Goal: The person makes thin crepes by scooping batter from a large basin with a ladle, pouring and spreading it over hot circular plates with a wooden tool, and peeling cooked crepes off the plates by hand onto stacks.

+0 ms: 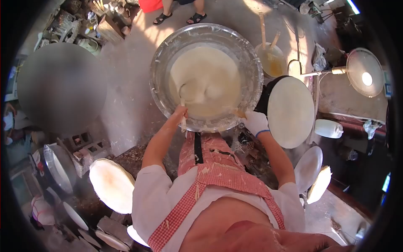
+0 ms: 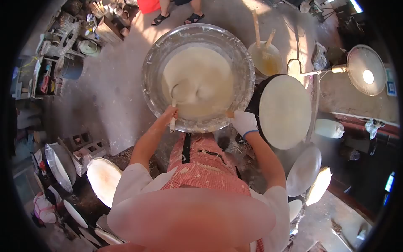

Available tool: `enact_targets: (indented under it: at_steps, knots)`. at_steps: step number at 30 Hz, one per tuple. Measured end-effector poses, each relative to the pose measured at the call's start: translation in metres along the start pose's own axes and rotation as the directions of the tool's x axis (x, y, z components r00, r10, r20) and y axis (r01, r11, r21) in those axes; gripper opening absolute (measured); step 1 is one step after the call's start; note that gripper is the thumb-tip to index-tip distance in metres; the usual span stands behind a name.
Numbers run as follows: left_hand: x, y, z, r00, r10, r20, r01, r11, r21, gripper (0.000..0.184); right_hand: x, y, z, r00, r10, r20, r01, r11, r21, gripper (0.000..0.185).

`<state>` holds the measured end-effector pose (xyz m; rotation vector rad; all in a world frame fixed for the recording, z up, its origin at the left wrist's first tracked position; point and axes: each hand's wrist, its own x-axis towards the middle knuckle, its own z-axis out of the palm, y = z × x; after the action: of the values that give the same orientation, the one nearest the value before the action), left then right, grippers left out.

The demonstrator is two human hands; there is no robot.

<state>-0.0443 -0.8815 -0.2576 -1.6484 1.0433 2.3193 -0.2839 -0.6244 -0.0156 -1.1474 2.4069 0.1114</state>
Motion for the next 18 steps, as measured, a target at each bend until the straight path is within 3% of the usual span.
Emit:
enact_targets:
  at_steps: [2, 5, 8, 9, 11, 12, 14, 17, 18]
  knots:
    - [0.032, -0.021, -0.009, 0.995, -0.01, -0.103, 0.015, 0.999, 0.046, 0.026, -0.007, -0.02, -0.037, 0.998, -0.038, 0.047, 0.036, 0.998, 0.053, 0.033]
    - [-0.01, 0.007, 0.014, 0.983, 0.12, -0.14, -0.088, 0.972, 0.219, 0.025, 0.006, -0.007, 0.014, 0.993, 0.119, 0.028, -0.12, 0.991, 0.063, 0.035]
    - [-0.028, 0.021, 0.024, 0.975, 0.177, -0.131, -0.15, 0.97, 0.191, 0.023, 0.003, -0.028, -0.001, 0.997, 0.073, 0.026, -0.075, 0.993, 0.093, 0.037]
    - [-0.032, 0.017, 0.023, 0.988, 0.134, -0.08, -0.12, 0.98, 0.156, 0.021, -0.001, -0.028, -0.011, 0.994, 0.103, 0.036, -0.107, 0.983, 0.15, 0.037]
    - [-0.028, 0.028, 0.024, 0.996, 0.081, 0.041, -0.085, 0.992, 0.099, 0.016, -0.005, -0.003, 0.038, 0.986, 0.143, -0.084, -0.124, 0.972, 0.198, 0.041]
    - [-0.026, 0.035, 0.031, 0.995, -0.028, 0.092, 0.031, 0.999, -0.027, 0.015, -0.009, 0.004, 0.065, 0.98, 0.179, -0.087, -0.167, 0.978, 0.124, 0.041]
    - [-0.035, 0.046, 0.045, 0.947, -0.228, 0.228, 0.282, 0.928, -0.242, 0.015, -0.026, -0.003, 0.07, 0.982, 0.158, -0.102, -0.14, 0.976, 0.168, 0.043]
    - [-0.101, 0.076, 0.075, 0.856, -0.195, 0.478, 0.446, 0.746, -0.494, 0.023, -0.075, -0.011, 0.041, 0.963, 0.214, -0.167, -0.164, 0.949, 0.27, 0.04]
    - [-0.128, 0.093, 0.083, 0.853, -0.143, 0.503, 0.413, 0.774, -0.48, 0.024, -0.09, -0.011, 0.027, 0.949, 0.232, -0.211, -0.158, 0.935, 0.318, 0.038]
